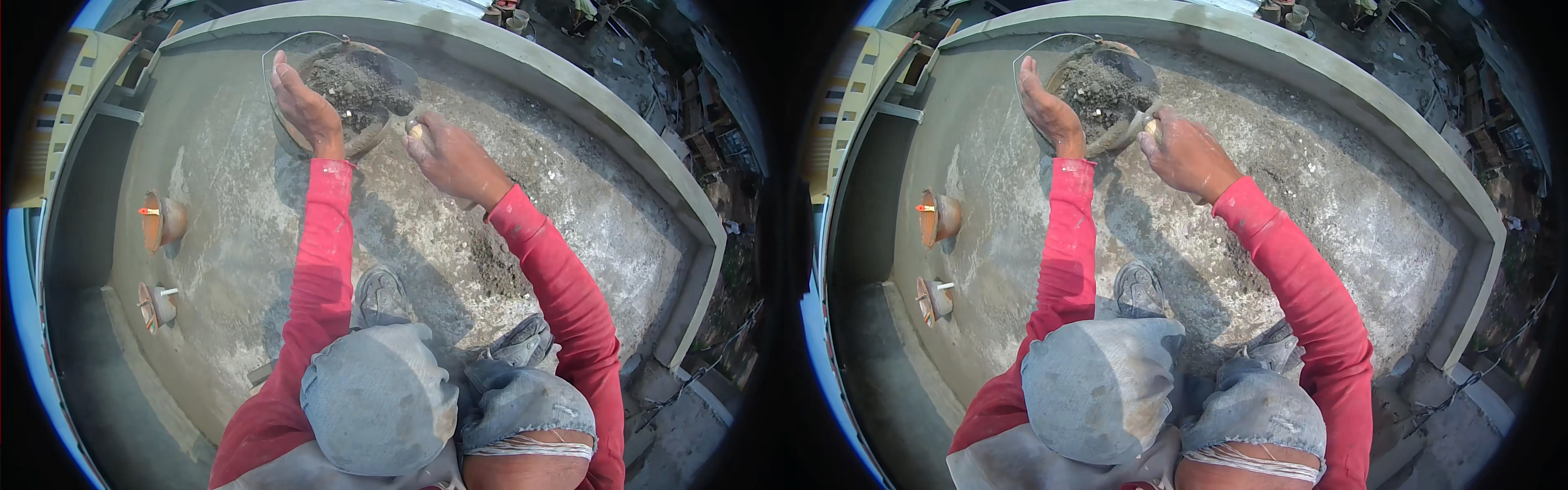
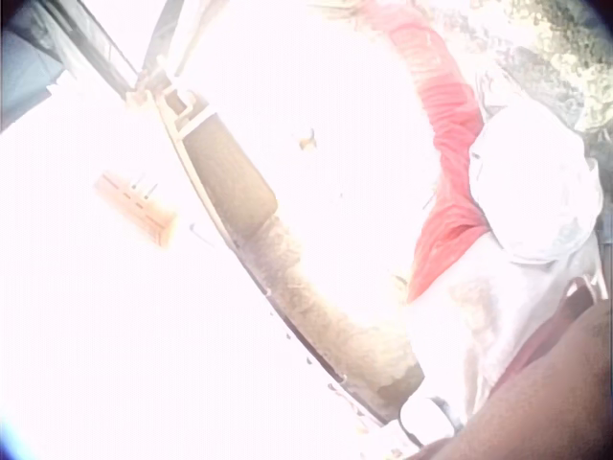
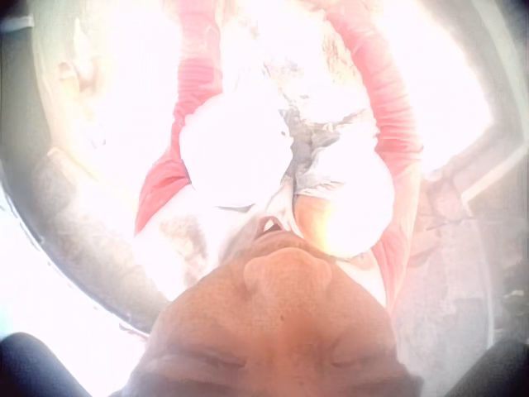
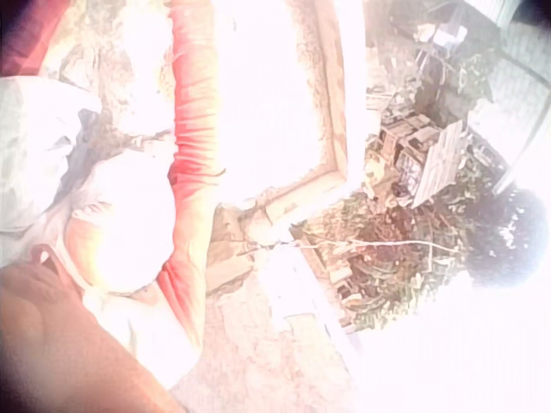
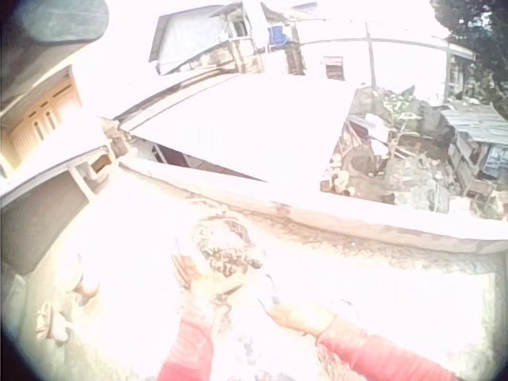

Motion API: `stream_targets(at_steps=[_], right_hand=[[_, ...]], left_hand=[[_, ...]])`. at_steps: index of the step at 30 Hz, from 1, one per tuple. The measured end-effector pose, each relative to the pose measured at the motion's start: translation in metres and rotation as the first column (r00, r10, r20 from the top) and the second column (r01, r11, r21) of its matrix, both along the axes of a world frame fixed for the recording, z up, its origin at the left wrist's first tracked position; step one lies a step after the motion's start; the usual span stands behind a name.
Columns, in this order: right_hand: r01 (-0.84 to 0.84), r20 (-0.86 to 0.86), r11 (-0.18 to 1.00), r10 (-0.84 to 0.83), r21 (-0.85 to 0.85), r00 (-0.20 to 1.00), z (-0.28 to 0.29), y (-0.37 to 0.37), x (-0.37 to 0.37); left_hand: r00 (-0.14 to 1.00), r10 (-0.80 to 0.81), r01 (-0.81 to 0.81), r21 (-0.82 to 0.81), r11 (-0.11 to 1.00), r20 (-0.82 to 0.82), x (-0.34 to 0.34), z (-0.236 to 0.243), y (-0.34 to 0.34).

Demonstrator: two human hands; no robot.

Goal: Applying and smoothing mortar on a concrete surface using a trowel.

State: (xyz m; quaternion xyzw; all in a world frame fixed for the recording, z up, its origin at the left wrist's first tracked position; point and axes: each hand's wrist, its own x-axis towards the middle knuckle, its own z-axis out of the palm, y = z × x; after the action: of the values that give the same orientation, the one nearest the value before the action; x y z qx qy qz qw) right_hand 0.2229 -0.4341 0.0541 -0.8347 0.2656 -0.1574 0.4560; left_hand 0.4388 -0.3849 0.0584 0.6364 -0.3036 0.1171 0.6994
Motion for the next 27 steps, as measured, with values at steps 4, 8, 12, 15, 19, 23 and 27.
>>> stream_targets(at_steps=[4,8,12,15,19,23,27], right_hand=[[0.128,-0.132,0.962,-0.163,-0.239,0.978,-0.043,-0.050,-0.088],[0.160,-0.410,0.842,-0.406,-0.515,0.816,-0.103,-0.069,-0.216],[0.034,-0.517,0.916,-0.257,-0.401,0.816,-0.115,0.015,-0.273],[-0.044,-0.533,0.942,-0.150,-0.334,0.833,-0.092,0.030,-0.289],[0.431,-0.407,0.817,-0.568,-0.383,0.716,-0.104,0.020,-0.302],[0.289,-0.485,0.914,-0.398,-0.287,0.779,-0.116,0.083,-0.285],[0.463,-0.269,0.881,-0.472,-0.103,0.839,-0.092,0.083,-0.301]], left_hand=[[0.964,-0.125,0.129,-0.001,0.992,0.234,-0.044,0.004,0.046],[0.788,-0.568,0.489,0.321,0.811,0.236,-0.103,-0.084,0.050],[0.818,-0.558,0.533,0.547,0.645,-0.139,-0.180,-0.141,0.043],[0.797,-0.601,0.441,0.742,0.506,-0.064,-0.195,-0.169,0.040],[0.616,-0.775,0.606,0.712,0.354,-0.138,-0.229,-0.169,0.025],[0.517,-0.827,0.756,0.571,0.321,-0.219,-0.242,-0.160,0.033],[0.650,-0.747,0.685,0.534,0.496,-0.141,-0.232,-0.158,0.051]])
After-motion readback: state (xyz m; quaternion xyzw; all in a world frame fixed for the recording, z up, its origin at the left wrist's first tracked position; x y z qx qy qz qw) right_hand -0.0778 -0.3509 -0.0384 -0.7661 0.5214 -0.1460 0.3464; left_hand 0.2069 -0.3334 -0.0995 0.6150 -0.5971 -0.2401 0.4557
